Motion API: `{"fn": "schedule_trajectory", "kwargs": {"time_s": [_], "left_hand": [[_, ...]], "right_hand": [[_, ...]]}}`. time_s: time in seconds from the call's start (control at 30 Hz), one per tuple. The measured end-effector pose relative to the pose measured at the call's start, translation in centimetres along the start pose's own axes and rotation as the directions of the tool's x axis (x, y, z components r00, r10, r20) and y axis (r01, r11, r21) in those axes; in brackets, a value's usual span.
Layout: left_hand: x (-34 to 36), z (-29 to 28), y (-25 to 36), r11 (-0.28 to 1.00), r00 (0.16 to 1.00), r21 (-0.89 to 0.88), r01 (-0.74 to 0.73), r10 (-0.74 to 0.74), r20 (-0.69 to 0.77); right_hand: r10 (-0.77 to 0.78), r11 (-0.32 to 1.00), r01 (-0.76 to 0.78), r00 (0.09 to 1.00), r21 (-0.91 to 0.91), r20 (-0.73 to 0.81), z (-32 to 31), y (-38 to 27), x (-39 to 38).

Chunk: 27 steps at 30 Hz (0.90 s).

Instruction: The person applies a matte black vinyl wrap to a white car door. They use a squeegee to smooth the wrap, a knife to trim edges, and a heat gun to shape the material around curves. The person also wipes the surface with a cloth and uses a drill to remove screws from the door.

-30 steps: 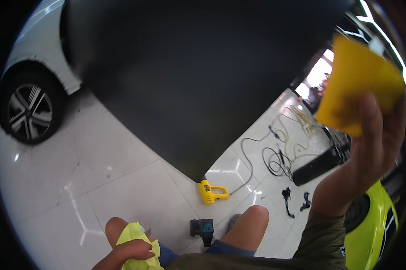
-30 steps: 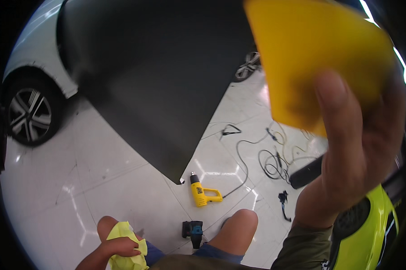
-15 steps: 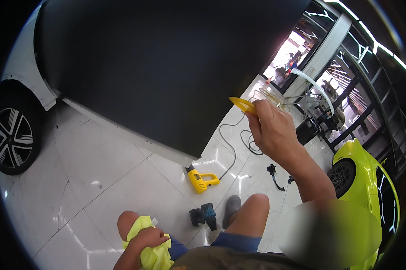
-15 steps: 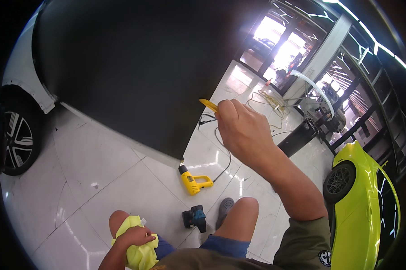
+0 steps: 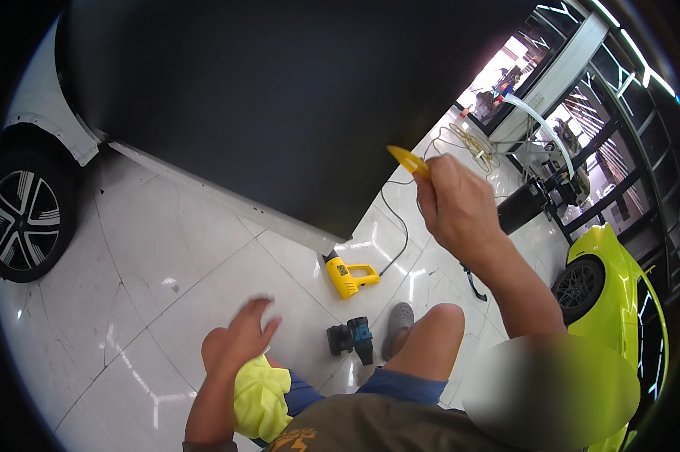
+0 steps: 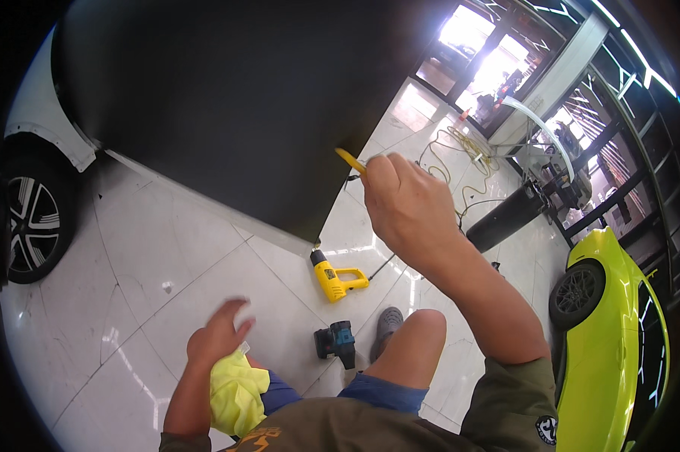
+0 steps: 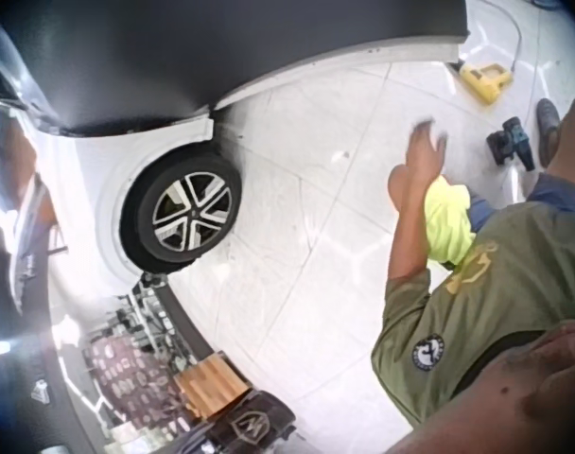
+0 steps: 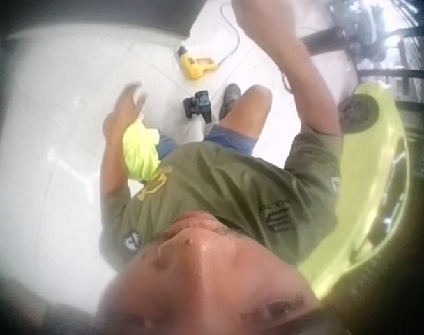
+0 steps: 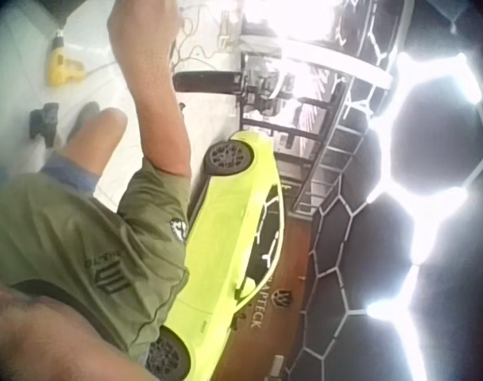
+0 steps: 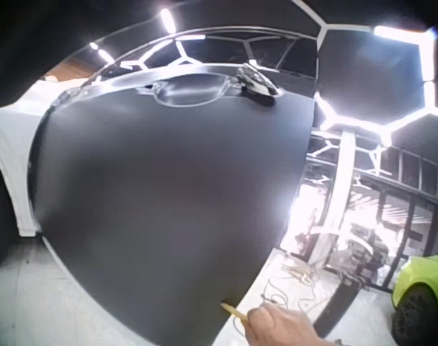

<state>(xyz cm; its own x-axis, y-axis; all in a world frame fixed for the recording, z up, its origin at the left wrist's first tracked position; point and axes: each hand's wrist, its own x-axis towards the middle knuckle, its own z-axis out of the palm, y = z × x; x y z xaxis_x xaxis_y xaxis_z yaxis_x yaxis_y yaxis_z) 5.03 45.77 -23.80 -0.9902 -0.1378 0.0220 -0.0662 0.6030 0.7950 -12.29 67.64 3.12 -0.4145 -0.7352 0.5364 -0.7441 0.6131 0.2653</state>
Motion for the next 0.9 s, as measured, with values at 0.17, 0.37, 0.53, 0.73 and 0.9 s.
{"fn": "schedule_trajectory", "kwargs": {"time_s": [0.17,0.37,0.53,0.73,0.9], "left_hand": [[9.8,-5.3,7.2,0.926,0.679,0.3,-0.23,0.374,-0.632],[16.1,-3.1,8.9,0.924,0.6,0.331,-0.192,0.378,-0.705],[16.8,-2.4,8.7,0.923,0.64,0.322,-0.21,0.379,-0.669],[19.7,-1.7,8.6,0.921,0.662,0.364,-0.138,0.359,-0.658],[19.2,-1.6,8.0,0.918,0.641,0.366,-0.153,0.374,-0.671]], "right_hand": [[0.094,0.991,-0.102,0.992,0.091,0.087,-0.2,1.3,-2.0],[0.05,0.998,-0.04,0.969,0.044,-0.243,-5.0,-1.4,2.9],[-0.004,0.995,0.002,1.0,-0.097,-0.021,-1.6,-1.5,0.5],[0.022,0.999,-0.02,0.998,-0.032,0.06,1.0,0.7,-1.6],[0.053,0.998,-0.054,0.996,-0.011,-0.077,-1.1,-0.4,3.2]]}}
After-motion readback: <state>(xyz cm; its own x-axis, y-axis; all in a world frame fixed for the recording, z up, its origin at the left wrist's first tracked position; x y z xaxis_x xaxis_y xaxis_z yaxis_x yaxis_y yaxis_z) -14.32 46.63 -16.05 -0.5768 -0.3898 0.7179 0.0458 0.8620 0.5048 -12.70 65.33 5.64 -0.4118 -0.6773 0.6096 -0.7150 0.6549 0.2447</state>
